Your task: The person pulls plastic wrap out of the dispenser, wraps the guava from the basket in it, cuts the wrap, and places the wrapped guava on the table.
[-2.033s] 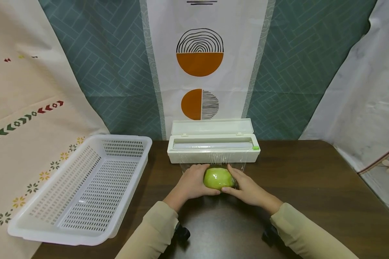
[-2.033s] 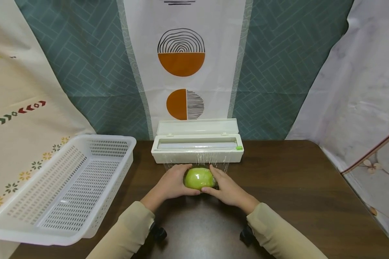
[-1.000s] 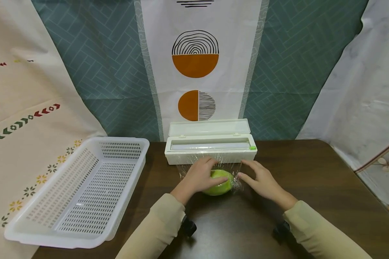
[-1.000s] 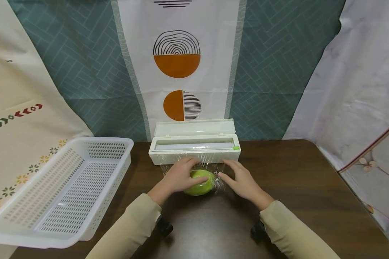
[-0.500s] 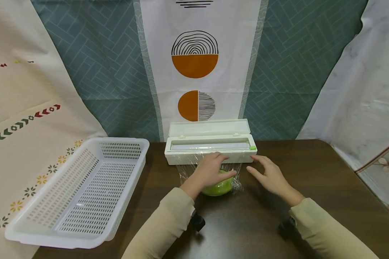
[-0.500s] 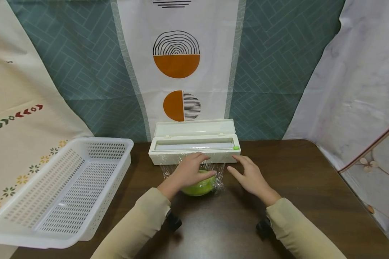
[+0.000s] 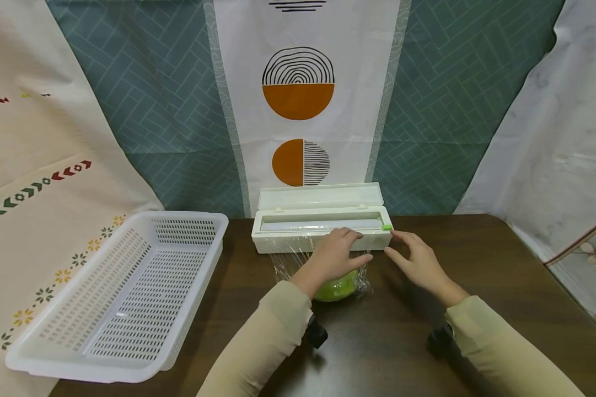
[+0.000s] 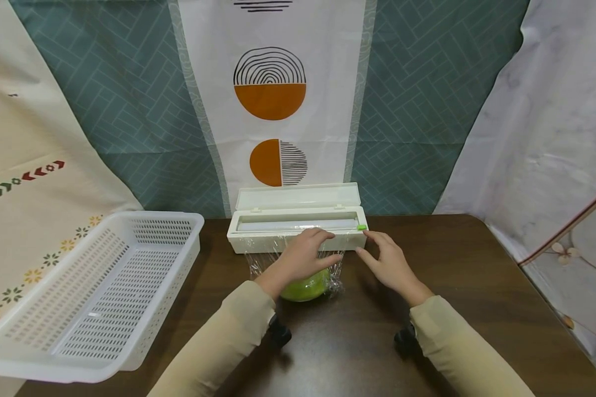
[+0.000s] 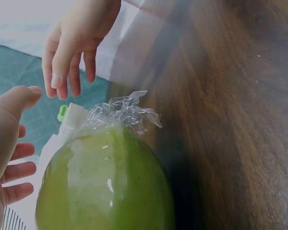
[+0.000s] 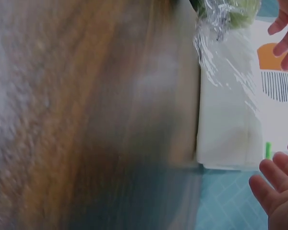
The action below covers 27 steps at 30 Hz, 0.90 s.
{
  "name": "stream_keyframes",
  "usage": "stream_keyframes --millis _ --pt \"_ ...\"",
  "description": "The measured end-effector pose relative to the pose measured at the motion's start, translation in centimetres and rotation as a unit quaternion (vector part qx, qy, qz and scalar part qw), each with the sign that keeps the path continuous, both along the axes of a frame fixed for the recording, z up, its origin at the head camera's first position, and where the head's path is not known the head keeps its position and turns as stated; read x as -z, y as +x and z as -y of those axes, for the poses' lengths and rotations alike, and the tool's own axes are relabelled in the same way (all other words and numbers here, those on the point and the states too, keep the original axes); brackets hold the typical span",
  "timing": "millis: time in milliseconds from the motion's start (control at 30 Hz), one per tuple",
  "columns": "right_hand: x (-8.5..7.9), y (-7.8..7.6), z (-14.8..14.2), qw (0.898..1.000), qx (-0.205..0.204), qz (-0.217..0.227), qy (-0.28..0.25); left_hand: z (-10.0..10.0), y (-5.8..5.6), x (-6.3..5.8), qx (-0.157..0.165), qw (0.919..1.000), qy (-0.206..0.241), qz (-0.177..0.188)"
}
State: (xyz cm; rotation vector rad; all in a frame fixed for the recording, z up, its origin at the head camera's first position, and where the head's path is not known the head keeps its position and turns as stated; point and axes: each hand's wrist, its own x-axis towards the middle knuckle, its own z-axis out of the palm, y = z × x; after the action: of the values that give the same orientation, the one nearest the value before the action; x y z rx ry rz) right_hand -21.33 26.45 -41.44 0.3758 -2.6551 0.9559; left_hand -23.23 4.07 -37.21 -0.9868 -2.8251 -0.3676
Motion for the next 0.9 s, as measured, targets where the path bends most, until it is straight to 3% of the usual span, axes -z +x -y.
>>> stream_keyframes --millis 300,667,900 --pt "0.0 -0.9 -0.9 1.000 -0.002 0.004 -0.007 -1.5 -0.9 0.2 0.003 1.0000 0.002 -0.009" --pt "-0.1 -1.8 -1.6 1.000 -0.012 -0.012 0.001 -3.7 -1.3 -0.2 0.008 0.9998 0.002 -0.018" --pt "-0.3 -2.4 -1.8 1.000 -0.019 -0.008 0.007 -5.0 -1.8 -0.5 -0.008 0.9999 -0.011 -0.007"
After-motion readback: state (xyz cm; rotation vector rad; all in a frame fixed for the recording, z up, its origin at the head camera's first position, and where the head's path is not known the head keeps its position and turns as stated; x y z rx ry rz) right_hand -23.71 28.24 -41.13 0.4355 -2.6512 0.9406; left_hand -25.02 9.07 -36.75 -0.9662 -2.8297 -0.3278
